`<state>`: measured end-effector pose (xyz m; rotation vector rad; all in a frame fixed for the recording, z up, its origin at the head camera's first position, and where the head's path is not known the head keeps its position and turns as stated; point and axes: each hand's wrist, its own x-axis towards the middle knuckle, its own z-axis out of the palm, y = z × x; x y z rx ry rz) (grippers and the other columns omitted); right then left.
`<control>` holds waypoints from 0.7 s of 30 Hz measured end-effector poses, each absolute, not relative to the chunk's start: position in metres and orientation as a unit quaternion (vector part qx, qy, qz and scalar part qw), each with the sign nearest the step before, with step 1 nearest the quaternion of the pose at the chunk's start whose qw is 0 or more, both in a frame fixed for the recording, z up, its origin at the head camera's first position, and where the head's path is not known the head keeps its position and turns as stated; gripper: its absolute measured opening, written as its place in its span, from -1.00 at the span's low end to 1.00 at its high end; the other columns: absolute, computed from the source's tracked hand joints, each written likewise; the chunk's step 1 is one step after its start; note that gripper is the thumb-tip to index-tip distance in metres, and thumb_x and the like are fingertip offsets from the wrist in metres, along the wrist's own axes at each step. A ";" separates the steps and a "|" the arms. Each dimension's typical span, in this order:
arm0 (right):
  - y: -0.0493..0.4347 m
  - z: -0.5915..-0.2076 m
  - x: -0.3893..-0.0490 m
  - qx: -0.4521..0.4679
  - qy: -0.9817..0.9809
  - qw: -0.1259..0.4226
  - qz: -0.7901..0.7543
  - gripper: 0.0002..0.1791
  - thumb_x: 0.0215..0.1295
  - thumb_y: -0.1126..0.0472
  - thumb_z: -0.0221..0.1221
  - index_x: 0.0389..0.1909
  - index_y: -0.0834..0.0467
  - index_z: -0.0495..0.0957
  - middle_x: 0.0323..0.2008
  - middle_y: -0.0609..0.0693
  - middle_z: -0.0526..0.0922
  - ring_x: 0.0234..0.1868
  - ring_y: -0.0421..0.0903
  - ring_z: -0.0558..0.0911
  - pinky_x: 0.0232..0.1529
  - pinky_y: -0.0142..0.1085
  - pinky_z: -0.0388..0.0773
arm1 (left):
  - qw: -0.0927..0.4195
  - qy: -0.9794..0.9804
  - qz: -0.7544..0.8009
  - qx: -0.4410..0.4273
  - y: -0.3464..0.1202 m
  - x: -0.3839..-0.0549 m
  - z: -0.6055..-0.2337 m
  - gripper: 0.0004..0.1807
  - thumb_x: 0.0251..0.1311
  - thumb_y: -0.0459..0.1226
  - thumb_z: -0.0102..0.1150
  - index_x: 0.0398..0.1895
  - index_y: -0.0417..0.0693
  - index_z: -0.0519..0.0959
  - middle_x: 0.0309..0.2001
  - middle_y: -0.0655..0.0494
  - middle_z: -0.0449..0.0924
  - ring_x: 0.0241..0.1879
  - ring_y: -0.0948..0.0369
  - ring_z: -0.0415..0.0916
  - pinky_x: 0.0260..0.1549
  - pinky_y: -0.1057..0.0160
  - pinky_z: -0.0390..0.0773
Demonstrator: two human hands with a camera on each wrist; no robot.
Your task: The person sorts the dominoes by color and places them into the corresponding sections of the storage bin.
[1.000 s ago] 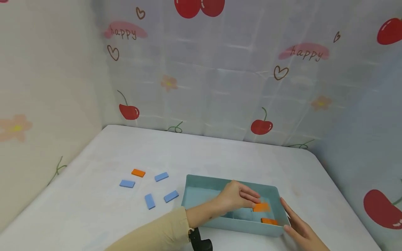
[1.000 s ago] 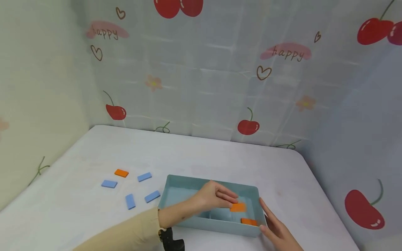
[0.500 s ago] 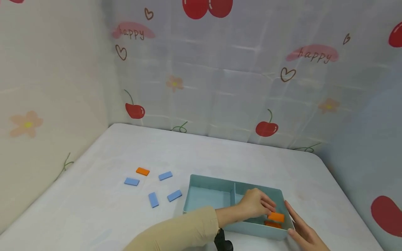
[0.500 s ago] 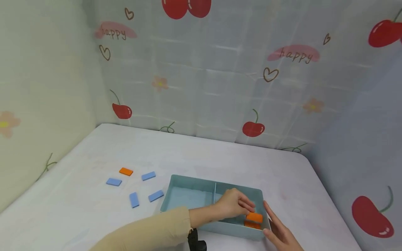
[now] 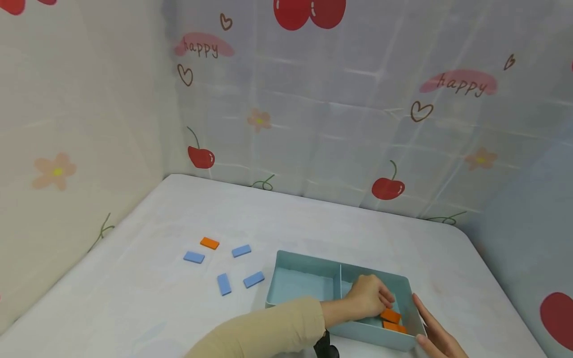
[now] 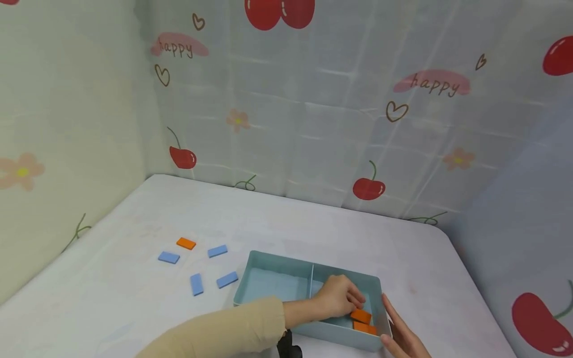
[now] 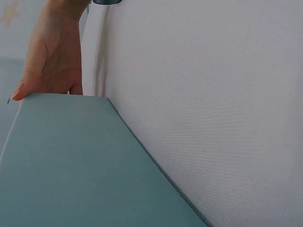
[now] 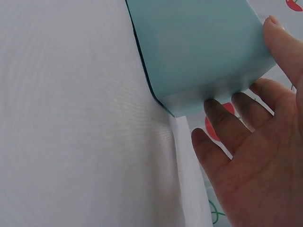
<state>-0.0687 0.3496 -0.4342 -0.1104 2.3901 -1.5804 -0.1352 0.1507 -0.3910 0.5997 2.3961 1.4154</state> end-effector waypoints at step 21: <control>0.351 -0.430 -0.072 -0.061 0.851 0.108 -0.511 -0.27 0.48 0.17 -0.10 0.47 0.14 -0.31 0.42 -0.13 -0.30 0.29 0.44 -0.15 0.15 -0.16 0.16 | 0.113 0.867 0.380 0.303 0.155 -0.140 -0.390 -0.69 -0.03 -0.57 0.23 -0.27 -0.07 0.72 -0.43 0.32 0.65 -0.49 0.54 0.49 -0.56 0.62 0.41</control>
